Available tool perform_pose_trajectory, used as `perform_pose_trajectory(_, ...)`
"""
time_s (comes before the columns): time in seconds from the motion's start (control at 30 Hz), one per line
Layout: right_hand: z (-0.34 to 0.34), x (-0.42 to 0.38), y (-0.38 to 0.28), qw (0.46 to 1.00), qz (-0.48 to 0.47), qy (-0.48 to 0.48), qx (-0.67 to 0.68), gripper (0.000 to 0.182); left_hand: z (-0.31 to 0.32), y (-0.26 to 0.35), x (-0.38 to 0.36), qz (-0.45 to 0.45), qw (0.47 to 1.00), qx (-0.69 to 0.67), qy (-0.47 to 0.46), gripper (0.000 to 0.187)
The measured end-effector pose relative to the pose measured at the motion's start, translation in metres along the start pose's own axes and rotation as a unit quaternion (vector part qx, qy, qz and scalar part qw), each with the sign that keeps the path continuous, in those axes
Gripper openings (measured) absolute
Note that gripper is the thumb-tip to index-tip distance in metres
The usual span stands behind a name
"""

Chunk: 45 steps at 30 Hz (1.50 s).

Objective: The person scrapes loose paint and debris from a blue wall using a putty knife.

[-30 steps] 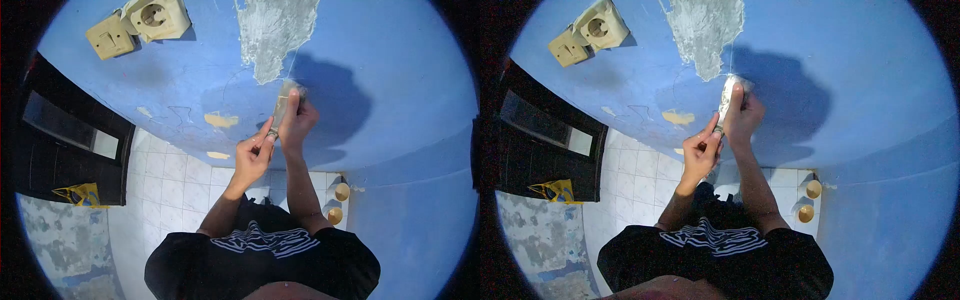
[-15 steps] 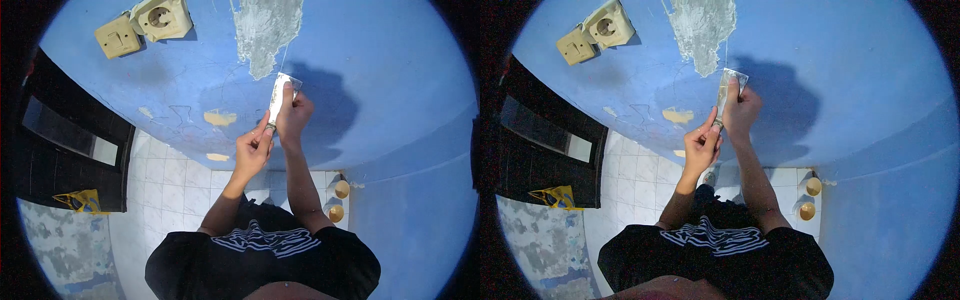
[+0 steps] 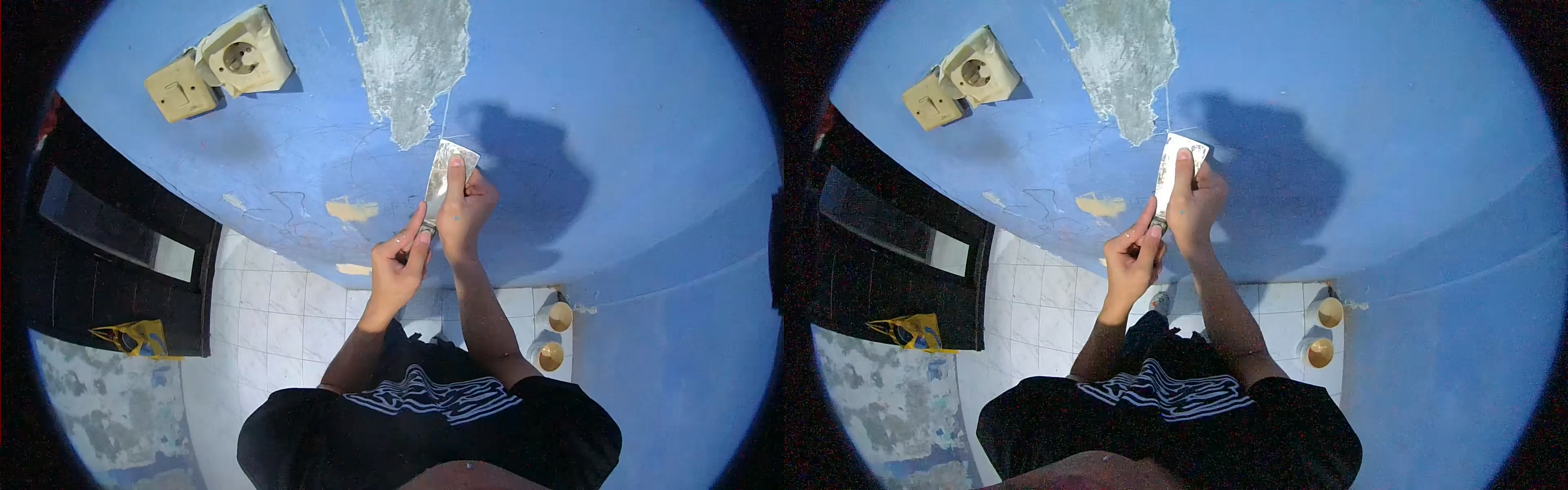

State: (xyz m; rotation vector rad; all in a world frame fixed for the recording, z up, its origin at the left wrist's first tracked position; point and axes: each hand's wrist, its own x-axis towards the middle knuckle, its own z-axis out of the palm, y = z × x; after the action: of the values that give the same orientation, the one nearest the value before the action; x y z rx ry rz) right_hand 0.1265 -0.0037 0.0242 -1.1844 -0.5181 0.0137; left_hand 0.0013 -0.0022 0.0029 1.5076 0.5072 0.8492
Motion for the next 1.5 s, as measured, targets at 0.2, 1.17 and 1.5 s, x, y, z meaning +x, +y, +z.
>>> perform_pose_trajectory(0.2, -0.001, 0.003, -0.003, 0.999, -0.028, -0.019, -0.037, 0.034, 0.001, 0.008, 0.002, -0.015, 1.0, 0.014, 0.007, 0.041)
perform_pose_trajectory(1.17, 0.007, 0.009, 0.001, 0.998, -0.034, 0.028, -0.052, 0.039, 0.004, -0.024, 0.014, 0.092, 0.995, 0.033, 0.016, 0.04)
perform_pose_trajectory(1.5, 0.009, 0.017, -0.015, 0.995, -0.041, 0.017, -0.084, 0.04, 0.006, 0.002, 0.016, 0.002, 0.999, -0.043, -0.008, 0.04)
